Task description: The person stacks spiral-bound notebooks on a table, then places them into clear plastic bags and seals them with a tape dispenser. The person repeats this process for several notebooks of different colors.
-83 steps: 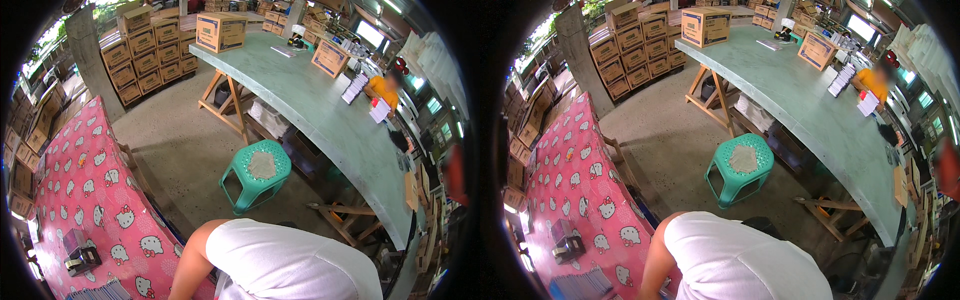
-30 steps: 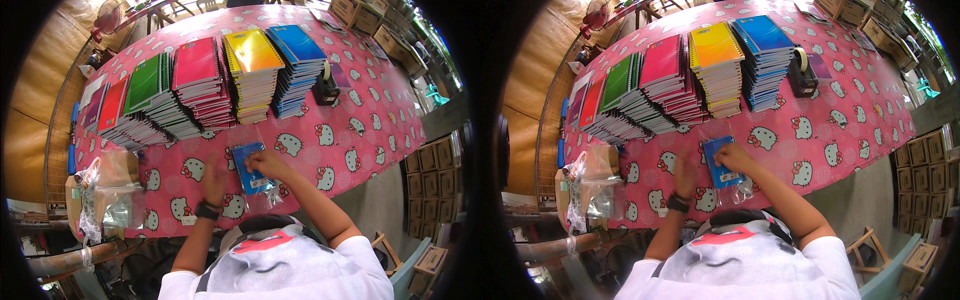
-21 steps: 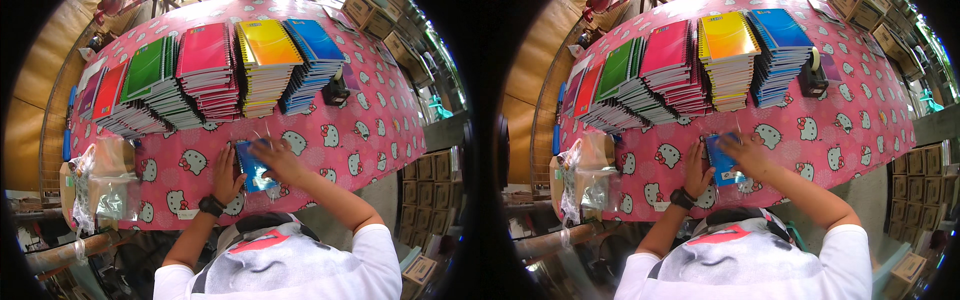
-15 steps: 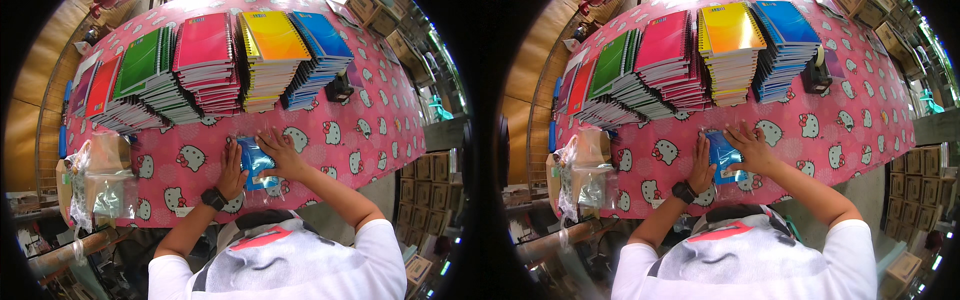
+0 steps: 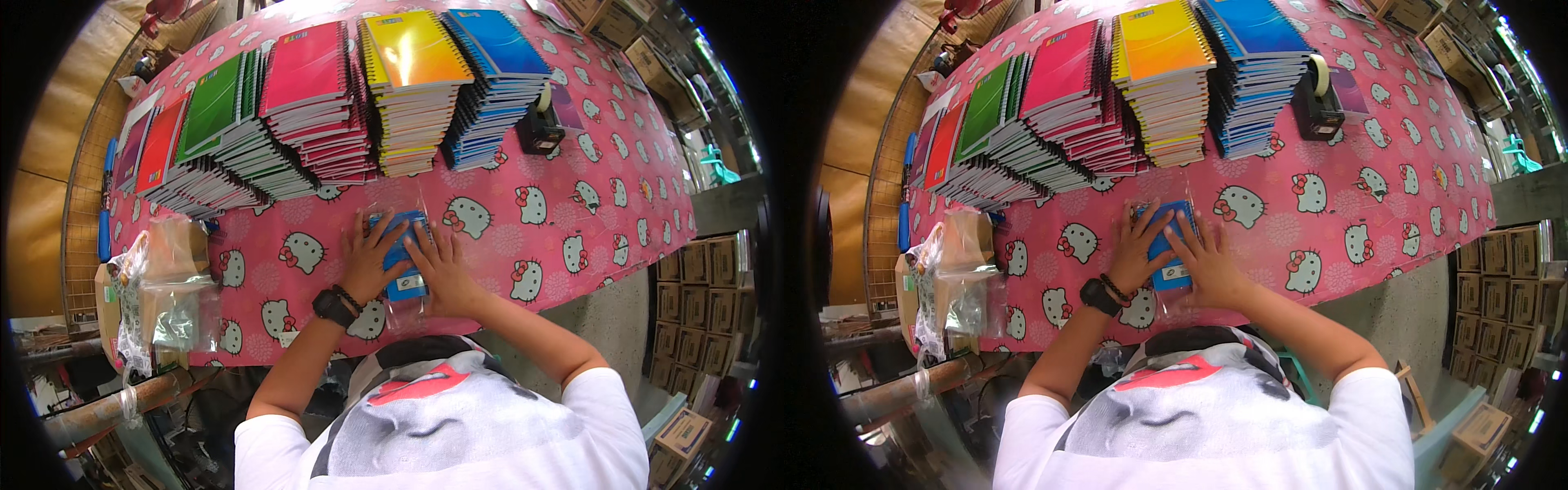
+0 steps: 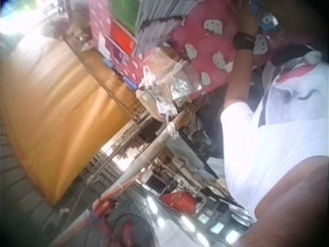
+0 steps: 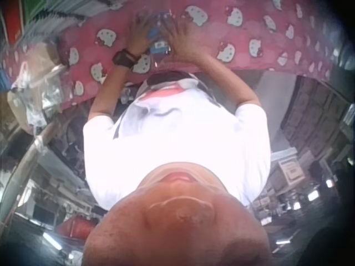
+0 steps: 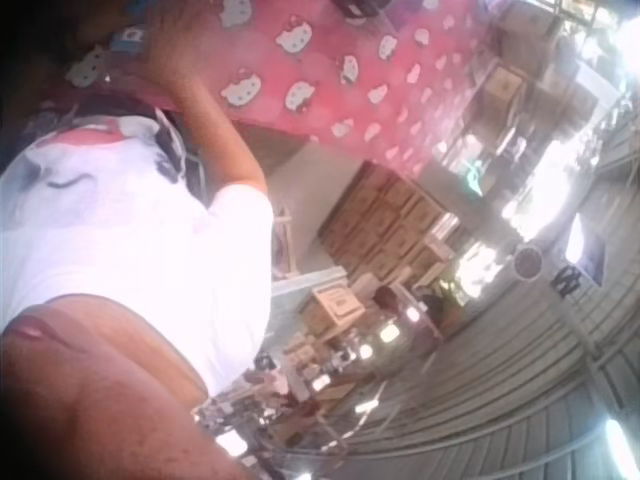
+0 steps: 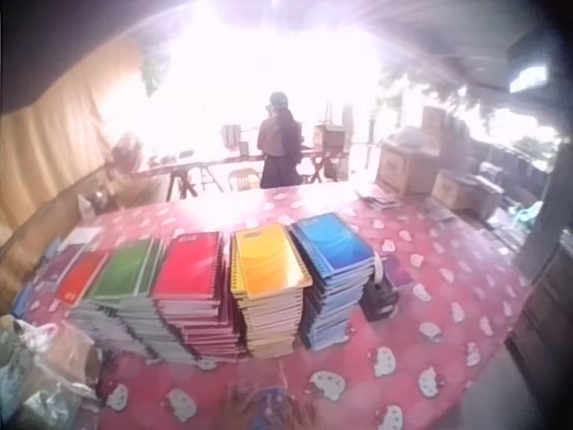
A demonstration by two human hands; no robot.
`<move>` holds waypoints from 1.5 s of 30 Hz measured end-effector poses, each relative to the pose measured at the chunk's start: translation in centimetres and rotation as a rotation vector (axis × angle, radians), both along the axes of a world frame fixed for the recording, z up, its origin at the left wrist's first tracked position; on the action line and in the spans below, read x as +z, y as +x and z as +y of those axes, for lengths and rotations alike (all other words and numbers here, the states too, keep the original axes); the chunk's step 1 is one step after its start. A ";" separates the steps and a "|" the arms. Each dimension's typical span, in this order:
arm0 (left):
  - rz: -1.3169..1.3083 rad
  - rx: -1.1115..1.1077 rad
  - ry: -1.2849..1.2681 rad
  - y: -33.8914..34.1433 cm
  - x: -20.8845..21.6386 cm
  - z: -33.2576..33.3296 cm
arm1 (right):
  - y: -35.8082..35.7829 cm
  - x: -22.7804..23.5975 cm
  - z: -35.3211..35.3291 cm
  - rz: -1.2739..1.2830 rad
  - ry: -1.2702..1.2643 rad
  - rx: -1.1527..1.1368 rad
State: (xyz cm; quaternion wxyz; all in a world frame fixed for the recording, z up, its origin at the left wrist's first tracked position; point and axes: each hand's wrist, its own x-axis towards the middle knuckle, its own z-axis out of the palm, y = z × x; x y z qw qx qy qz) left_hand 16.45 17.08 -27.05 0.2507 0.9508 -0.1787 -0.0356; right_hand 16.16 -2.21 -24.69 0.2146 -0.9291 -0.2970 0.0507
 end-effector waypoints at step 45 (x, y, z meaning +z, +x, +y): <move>-0.167 0.235 -0.655 -3.9 -1.7 0.4 | 2.0 -1.6 -4.6 0.456 0.424 -0.272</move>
